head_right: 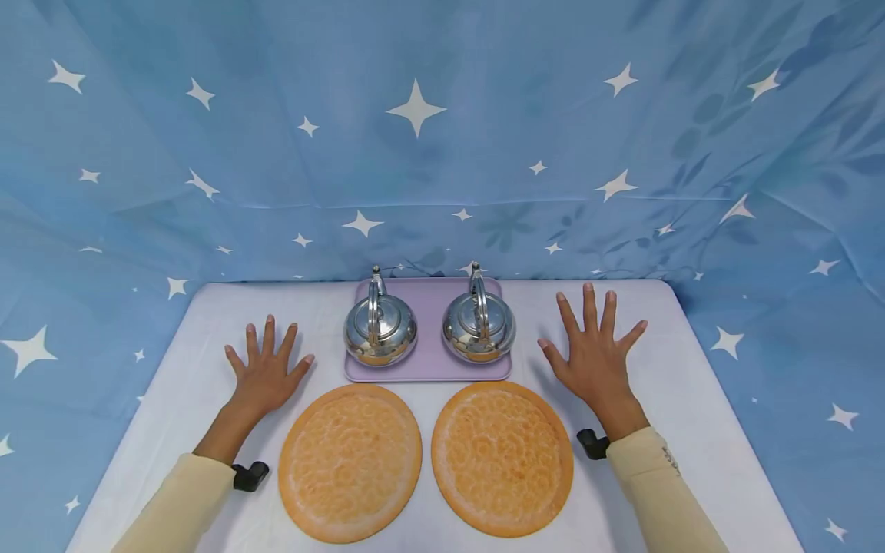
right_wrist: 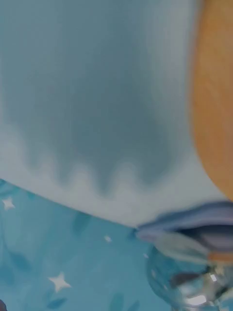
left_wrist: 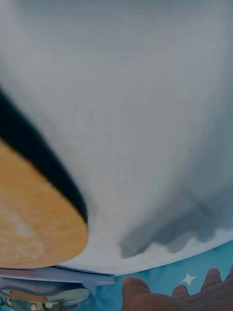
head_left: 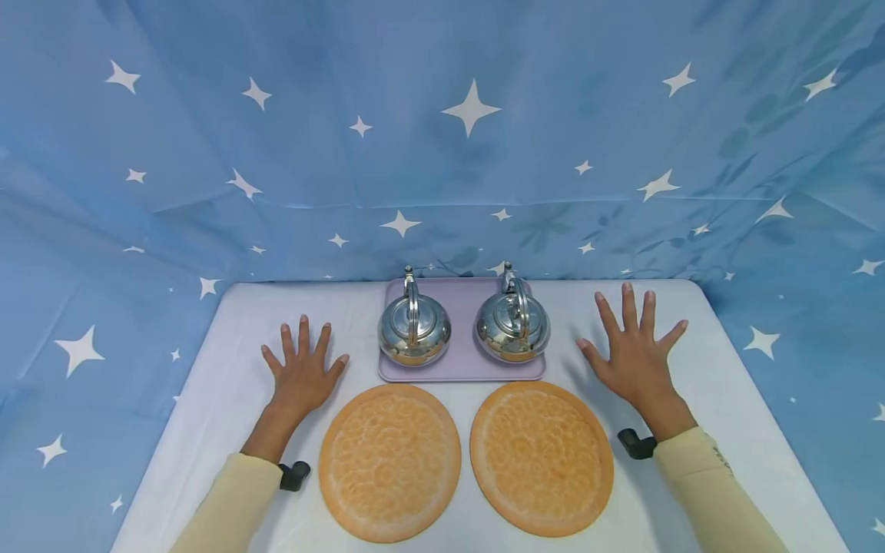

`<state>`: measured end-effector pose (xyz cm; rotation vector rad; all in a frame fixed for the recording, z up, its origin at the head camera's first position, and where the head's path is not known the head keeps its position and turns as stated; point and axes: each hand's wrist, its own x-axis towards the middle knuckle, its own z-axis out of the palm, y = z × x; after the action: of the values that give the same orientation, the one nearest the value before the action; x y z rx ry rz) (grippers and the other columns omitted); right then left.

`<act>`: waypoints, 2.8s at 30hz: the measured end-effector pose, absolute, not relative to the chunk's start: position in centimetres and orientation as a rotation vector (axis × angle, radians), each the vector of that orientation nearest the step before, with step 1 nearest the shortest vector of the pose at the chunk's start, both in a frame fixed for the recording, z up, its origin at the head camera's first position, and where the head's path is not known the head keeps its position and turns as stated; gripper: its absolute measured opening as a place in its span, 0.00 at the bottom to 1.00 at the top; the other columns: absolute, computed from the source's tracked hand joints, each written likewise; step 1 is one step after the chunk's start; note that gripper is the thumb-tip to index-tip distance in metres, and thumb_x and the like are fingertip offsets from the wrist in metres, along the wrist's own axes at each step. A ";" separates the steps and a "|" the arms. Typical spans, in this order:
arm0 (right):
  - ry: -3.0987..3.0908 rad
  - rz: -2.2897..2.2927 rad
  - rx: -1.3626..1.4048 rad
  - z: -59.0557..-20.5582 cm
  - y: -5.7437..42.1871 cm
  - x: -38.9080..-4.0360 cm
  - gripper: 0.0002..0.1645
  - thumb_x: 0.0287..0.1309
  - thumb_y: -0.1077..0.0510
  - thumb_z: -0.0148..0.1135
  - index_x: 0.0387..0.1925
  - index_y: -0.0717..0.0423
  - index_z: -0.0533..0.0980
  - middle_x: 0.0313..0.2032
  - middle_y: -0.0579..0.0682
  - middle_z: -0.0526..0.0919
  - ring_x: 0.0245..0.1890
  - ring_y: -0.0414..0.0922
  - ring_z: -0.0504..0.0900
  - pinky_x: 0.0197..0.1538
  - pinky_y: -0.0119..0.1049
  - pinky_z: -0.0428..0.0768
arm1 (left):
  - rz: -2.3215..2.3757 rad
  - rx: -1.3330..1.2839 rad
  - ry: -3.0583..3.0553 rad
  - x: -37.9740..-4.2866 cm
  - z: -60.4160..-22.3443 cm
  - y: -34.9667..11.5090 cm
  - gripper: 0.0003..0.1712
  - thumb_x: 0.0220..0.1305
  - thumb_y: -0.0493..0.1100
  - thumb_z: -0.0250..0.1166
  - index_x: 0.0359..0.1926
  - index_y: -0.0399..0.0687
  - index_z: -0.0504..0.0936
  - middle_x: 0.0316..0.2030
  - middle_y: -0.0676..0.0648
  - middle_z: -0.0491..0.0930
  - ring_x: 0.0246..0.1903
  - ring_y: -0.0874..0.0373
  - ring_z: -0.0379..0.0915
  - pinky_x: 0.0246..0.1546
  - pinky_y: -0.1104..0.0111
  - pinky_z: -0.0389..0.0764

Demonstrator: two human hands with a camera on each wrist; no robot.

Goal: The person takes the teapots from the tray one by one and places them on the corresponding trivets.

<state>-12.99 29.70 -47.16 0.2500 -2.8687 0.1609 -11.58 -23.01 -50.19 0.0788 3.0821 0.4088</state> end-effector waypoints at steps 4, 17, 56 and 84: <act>-2.732 0.382 0.275 -46.0 28.5 -13.2 0.45 0.63 0.50 0.57 0.76 0.54 0.50 0.75 0.61 0.39 0.73 0.63 0.33 0.57 0.76 0.24 | 0.603 0.038 3.050 -11.8 -50.0 -22.7 0.39 0.69 0.52 0.58 0.71 0.34 0.58 0.71 0.26 0.45 0.69 0.27 0.32 0.61 0.30 0.32; -2.314 1.068 0.506 -40.0 22.3 -13.2 0.36 0.61 0.68 0.58 0.70 0.65 0.61 0.72 0.55 0.57 0.72 0.52 0.55 0.70 0.50 0.57 | 1.615 -0.308 2.425 -12.8 -48.9 -19.4 0.25 0.70 0.37 0.58 0.65 0.34 0.68 0.54 0.34 0.74 0.55 0.43 0.72 0.53 0.58 0.77; -2.310 1.977 0.499 -38.5 10.6 -13.1 0.25 0.66 0.72 0.53 0.63 0.77 0.64 0.65 0.69 0.65 0.64 0.61 0.67 0.61 0.37 0.71 | 1.578 -0.327 2.398 -14.0 -50.3 -16.2 0.27 0.55 0.26 0.63 0.58 0.27 0.75 0.43 0.38 0.80 0.43 0.50 0.77 0.39 0.70 0.79; -2.365 2.441 0.432 -44.4 5.2 -14.2 0.31 0.64 0.61 0.63 0.65 0.66 0.67 0.62 0.61 0.72 0.61 0.52 0.73 0.55 0.36 0.76 | 1.552 -0.314 2.424 -14.1 -50.6 -16.3 0.26 0.56 0.27 0.64 0.58 0.27 0.75 0.43 0.38 0.80 0.44 0.50 0.78 0.45 0.66 0.79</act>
<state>-14.17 5.17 -44.40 0.4325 -2.3647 2.4406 -14.09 -16.25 -50.60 -0.3138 2.4242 1.5524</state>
